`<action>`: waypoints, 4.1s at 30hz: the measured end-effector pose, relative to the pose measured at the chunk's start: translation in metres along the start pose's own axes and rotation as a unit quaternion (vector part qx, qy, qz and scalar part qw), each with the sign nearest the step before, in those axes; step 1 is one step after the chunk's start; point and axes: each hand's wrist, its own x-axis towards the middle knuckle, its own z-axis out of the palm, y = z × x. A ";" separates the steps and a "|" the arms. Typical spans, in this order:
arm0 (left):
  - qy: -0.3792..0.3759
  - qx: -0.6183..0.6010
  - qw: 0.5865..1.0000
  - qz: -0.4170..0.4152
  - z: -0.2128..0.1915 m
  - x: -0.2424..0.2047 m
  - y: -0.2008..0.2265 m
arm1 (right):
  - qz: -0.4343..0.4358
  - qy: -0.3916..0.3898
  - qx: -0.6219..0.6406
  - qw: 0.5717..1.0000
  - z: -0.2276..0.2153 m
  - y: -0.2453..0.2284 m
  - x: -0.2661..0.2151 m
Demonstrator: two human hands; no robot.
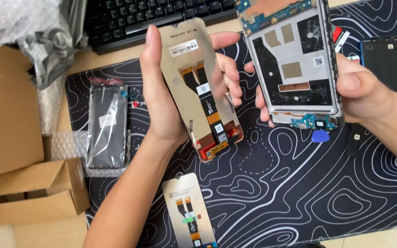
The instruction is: The person disassembles a smartphone by removing the back cover and detaching internal components. They then peel protective films off a new battery and a display assembly before preparing to install them.
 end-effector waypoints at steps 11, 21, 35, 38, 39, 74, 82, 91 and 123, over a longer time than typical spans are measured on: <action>0.033 -0.090 0.995 -0.035 -0.001 0.001 -0.024 | 0.003 -0.001 0.127 0.992 -0.008 0.017 -0.002; 0.026 -0.097 0.994 -0.047 -0.016 -0.007 -0.038 | -0.024 0.086 0.120 0.989 -0.031 0.050 -0.033; 0.160 0.080 0.980 -0.092 -0.001 -0.011 -0.016 | -0.014 0.267 0.013 0.964 -0.032 0.072 -0.038; 0.237 0.089 0.964 -0.086 0.002 -0.007 -0.016 | -0.001 0.263 -0.021 0.965 -0.029 0.068 -0.034; 0.266 0.070 0.958 -0.086 0.002 -0.005 -0.017 | -0.001 0.258 -0.041 0.965 -0.027 0.065 -0.033; 0.085 0.877 0.468 -0.064 -0.041 -0.034 0.038 | 0.118 0.070 -0.385 0.913 -0.004 0.057 -0.038; 0.048 0.670 0.740 -0.022 0.011 -0.031 0.033 | 0.132 0.050 -0.401 0.905 -0.003 0.058 -0.039; 0.008 0.545 0.830 -0.116 0.023 -0.039 -0.005 | 0.097 0.078 -0.519 0.846 0.010 0.054 -0.036; 0.267 0.676 0.687 -0.014 0.071 -0.057 -0.069 | 0.018 0.155 -0.547 0.823 0.042 0.036 -0.030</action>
